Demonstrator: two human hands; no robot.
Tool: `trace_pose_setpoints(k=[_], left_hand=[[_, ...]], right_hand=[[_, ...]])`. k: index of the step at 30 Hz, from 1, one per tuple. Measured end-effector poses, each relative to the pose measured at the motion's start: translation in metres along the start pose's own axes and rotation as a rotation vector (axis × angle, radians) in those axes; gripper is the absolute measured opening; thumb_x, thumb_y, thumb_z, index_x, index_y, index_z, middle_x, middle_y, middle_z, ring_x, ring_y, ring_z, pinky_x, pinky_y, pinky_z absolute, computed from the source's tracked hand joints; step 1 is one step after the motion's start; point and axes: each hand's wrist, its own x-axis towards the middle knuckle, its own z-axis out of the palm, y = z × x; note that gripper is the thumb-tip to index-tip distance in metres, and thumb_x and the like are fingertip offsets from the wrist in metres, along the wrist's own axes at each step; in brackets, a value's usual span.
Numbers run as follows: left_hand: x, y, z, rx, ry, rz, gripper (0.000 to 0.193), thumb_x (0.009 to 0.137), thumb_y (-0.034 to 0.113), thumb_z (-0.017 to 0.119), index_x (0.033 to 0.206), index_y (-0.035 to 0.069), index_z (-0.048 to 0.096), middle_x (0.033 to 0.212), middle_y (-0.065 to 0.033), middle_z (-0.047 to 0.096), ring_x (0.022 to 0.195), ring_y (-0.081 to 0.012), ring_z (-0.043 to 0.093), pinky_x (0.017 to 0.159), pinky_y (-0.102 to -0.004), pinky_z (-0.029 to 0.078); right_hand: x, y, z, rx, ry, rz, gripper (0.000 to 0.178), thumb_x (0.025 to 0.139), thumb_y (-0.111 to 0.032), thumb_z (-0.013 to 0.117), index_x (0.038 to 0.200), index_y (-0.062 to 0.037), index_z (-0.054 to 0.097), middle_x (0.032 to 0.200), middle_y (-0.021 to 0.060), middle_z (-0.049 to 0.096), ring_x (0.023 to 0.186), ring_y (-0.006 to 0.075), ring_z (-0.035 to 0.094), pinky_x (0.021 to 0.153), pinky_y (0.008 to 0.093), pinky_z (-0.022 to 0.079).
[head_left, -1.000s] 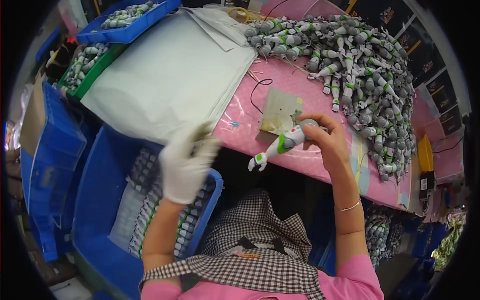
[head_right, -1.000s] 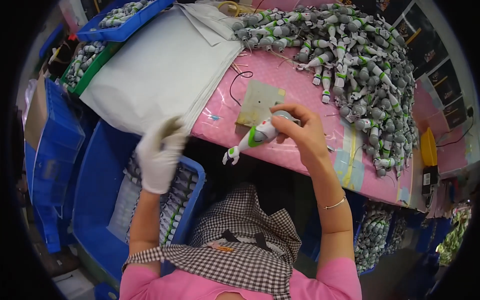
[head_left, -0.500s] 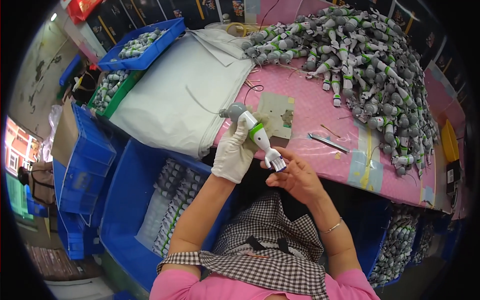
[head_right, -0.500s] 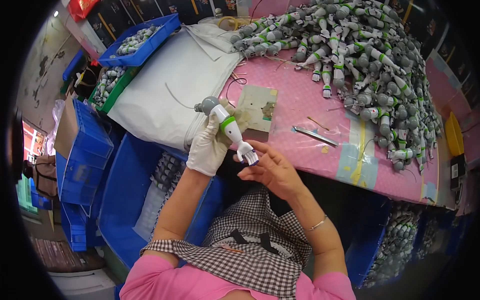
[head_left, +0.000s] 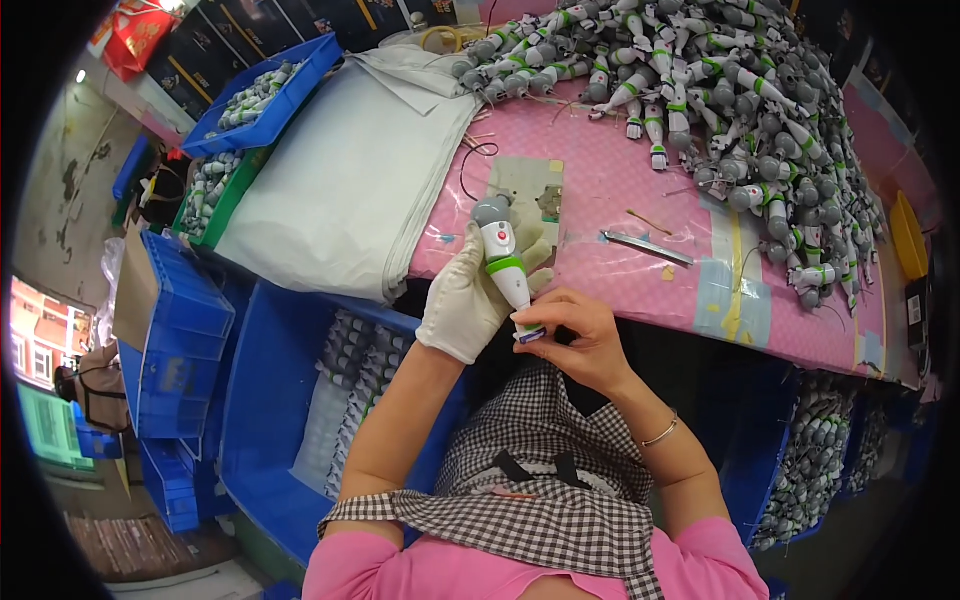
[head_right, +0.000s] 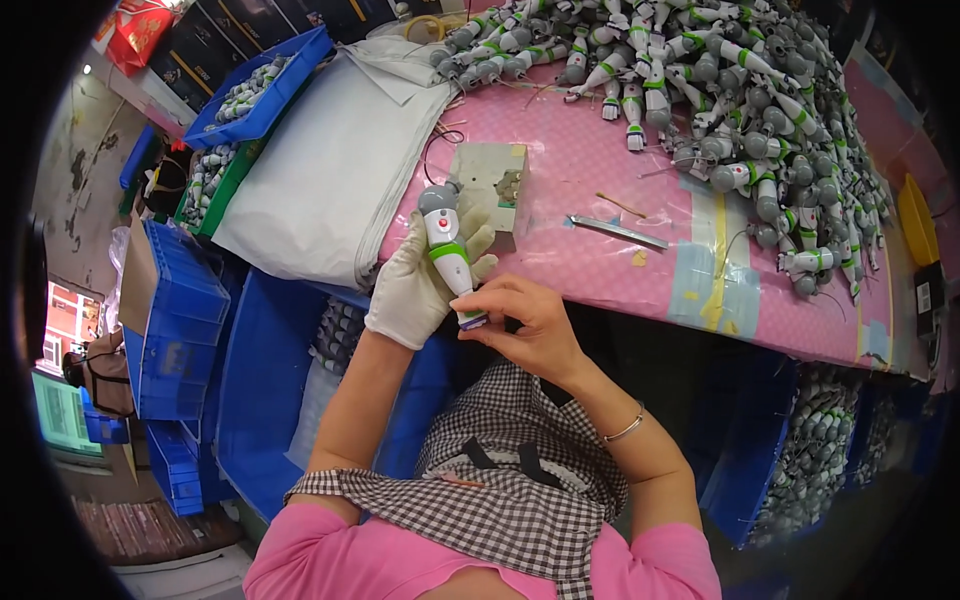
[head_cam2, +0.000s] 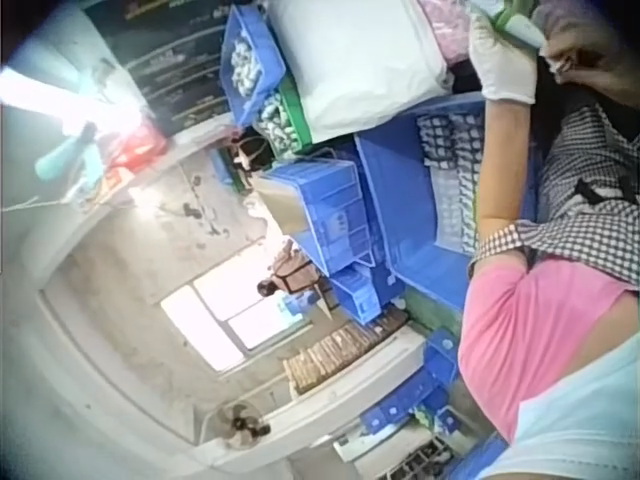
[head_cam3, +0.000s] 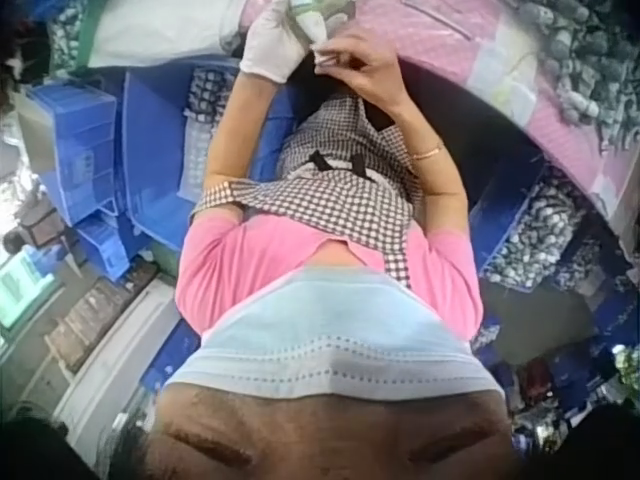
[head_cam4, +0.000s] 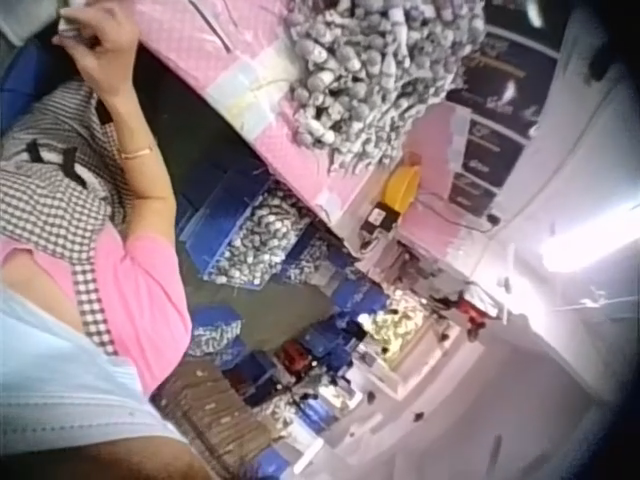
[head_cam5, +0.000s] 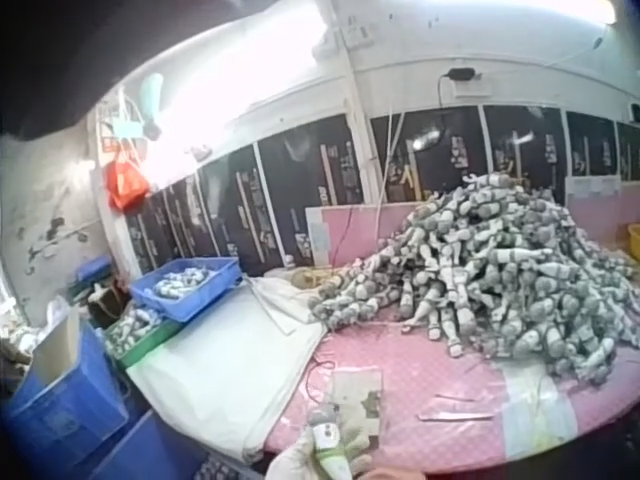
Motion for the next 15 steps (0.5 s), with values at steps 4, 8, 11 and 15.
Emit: trace_pose_setpoints(k=[4, 8, 11, 15], left_hand=[[0.002, 0.000, -0.026, -0.042, -0.015, -0.063, 0.051, 0.095, 0.045, 0.039, 0.128, 0.006, 0.044, 0.114, -0.0130, 0.058, 0.080, -0.0199, 0.057, 0.069, -0.0348, 0.050], [-0.003, -0.010, -0.014, 0.073, 0.026, -0.135, 0.057, 0.094, 0.051, 0.037, 0.127, 0.006, 0.047, 0.105, -0.0094, 0.061, 0.071, -0.0155, 0.054, 0.060, -0.0277, 0.043], [-0.018, -0.018, -0.018, 0.205, 0.044, -0.227, 0.061, 0.093, 0.054, 0.034, 0.128, 0.006, 0.047, 0.098, -0.0085, 0.063, 0.066, -0.0155, 0.054, 0.059, -0.0277, 0.043], [-0.026, -0.029, -0.026, 0.304, 0.015, -0.289, 0.061, 0.094, 0.055, 0.031, 0.123, 0.005, 0.049, 0.098, -0.0146, 0.063, 0.063, -0.0183, 0.055, 0.058, -0.0296, 0.044]], right_hand=[[0.007, -0.014, -0.008, -0.008, -0.069, 0.087, 0.029, 0.070, 0.003, 0.071, 0.098, -0.0051, 0.069, 0.087, 0.0032, 0.058, 0.068, 0.0074, 0.051, 0.057, 0.0195, 0.041], [0.027, -0.007, -0.043, 0.234, 0.240, 0.461, 0.025, 0.089, -0.014, 0.058, 0.105, 0.0042, 0.063, 0.090, 0.0092, 0.065, 0.050, 0.0084, 0.052, 0.048, 0.0199, 0.043], [0.053, 0.004, -0.054, 0.509, 0.328, 0.547, 0.029, 0.090, -0.017, 0.057, 0.109, 0.0047, 0.060, 0.094, 0.0122, 0.067, 0.049, 0.0084, 0.054, 0.049, 0.0206, 0.046], [0.057, 0.012, -0.064, 0.566, 0.321, 0.588, 0.027, 0.088, -0.017, 0.059, 0.107, 0.0015, 0.061, 0.093, 0.0131, 0.068, 0.051, 0.0090, 0.057, 0.050, 0.0219, 0.049]])
